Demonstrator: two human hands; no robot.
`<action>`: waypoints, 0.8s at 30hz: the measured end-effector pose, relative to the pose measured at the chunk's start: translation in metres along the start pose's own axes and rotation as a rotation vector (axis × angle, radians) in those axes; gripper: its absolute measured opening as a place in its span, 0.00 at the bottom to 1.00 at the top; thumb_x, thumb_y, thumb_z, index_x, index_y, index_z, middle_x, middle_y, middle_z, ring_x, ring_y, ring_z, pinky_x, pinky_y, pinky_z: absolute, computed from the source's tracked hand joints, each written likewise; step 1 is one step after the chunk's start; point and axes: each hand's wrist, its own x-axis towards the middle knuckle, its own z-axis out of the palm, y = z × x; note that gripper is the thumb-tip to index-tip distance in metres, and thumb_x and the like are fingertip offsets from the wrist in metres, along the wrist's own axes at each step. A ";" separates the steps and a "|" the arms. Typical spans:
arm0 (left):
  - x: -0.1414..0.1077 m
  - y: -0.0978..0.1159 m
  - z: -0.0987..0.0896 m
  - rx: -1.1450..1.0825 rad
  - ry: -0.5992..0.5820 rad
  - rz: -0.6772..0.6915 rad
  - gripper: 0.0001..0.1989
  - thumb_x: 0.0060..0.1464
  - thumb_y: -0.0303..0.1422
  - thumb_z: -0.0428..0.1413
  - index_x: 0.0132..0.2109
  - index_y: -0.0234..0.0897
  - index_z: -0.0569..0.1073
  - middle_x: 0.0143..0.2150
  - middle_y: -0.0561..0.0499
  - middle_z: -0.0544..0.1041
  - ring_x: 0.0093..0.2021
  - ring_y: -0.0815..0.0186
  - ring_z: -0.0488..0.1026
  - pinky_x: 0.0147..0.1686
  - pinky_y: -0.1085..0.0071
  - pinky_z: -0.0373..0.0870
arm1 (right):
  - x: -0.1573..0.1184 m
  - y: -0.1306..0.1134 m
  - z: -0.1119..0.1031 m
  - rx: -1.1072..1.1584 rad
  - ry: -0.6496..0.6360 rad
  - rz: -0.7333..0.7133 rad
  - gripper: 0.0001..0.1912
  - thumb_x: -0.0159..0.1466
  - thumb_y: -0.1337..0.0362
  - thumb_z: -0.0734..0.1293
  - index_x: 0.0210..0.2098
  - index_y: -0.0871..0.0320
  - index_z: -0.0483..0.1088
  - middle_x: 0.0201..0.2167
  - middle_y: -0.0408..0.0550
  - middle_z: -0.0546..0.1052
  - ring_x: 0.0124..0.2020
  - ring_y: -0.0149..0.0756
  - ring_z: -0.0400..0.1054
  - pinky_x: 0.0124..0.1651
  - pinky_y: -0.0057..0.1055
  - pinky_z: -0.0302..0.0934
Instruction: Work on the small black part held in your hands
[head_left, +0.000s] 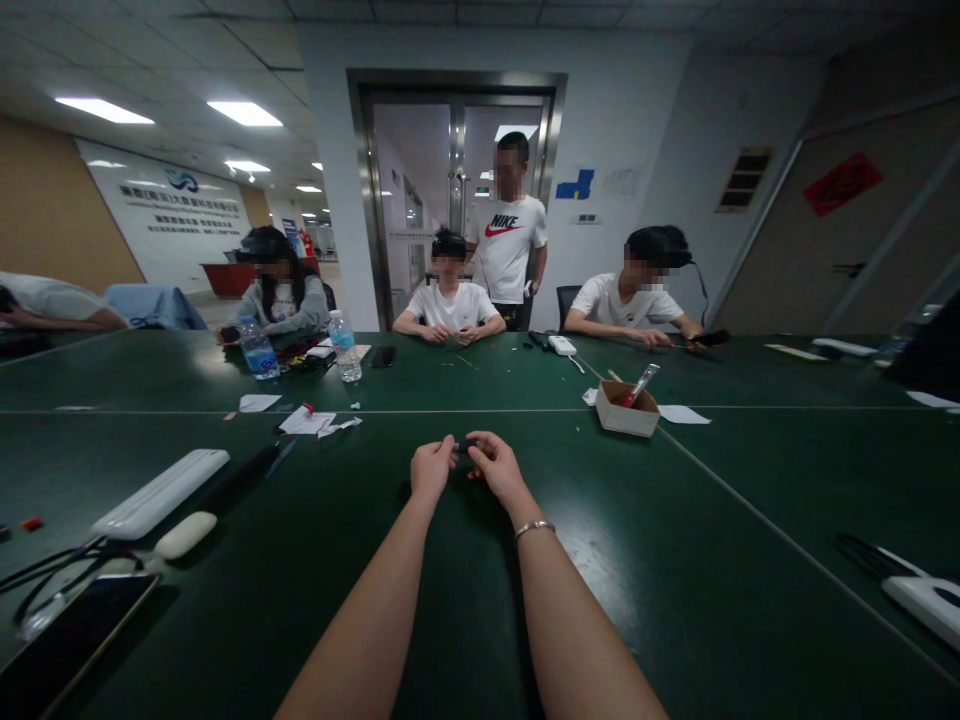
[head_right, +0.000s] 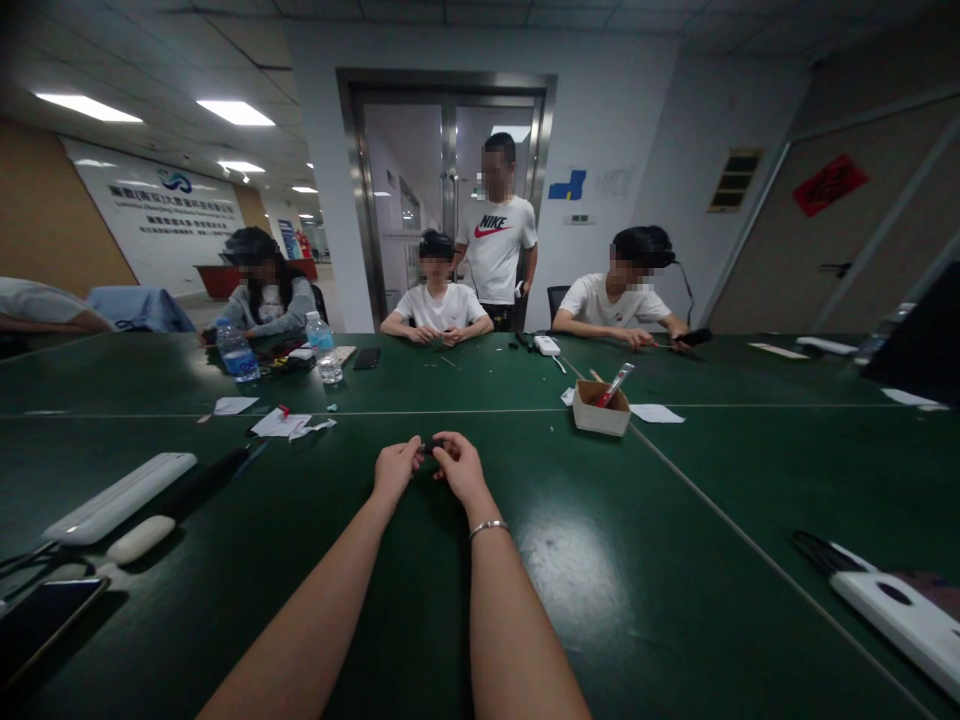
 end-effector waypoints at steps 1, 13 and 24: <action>0.002 -0.002 0.001 -0.007 0.006 -0.013 0.22 0.52 0.49 0.48 0.22 0.37 0.72 0.22 0.49 0.73 0.24 0.65 0.69 0.26 0.70 0.61 | 0.000 -0.001 0.001 -0.007 -0.003 -0.004 0.17 0.51 0.61 0.70 0.40 0.57 0.68 0.23 0.37 0.68 0.16 0.23 0.59 0.21 0.28 0.64; 0.007 -0.008 0.000 -0.078 -0.020 0.048 0.24 0.52 0.51 0.48 0.23 0.36 0.71 0.19 0.52 0.69 0.21 0.69 0.66 0.24 0.72 0.59 | 0.000 -0.005 0.000 -0.049 -0.029 -0.035 0.17 0.52 0.58 0.70 0.39 0.57 0.69 0.25 0.39 0.70 0.16 0.23 0.59 0.21 0.27 0.63; -0.002 -0.003 -0.006 -0.171 -0.228 0.180 0.19 0.51 0.47 0.52 0.40 0.35 0.73 0.33 0.48 0.75 0.33 0.65 0.72 0.27 0.74 0.64 | 0.000 -0.004 -0.007 0.025 0.046 0.029 0.20 0.51 0.51 0.72 0.35 0.60 0.71 0.17 0.39 0.70 0.14 0.25 0.60 0.21 0.28 0.63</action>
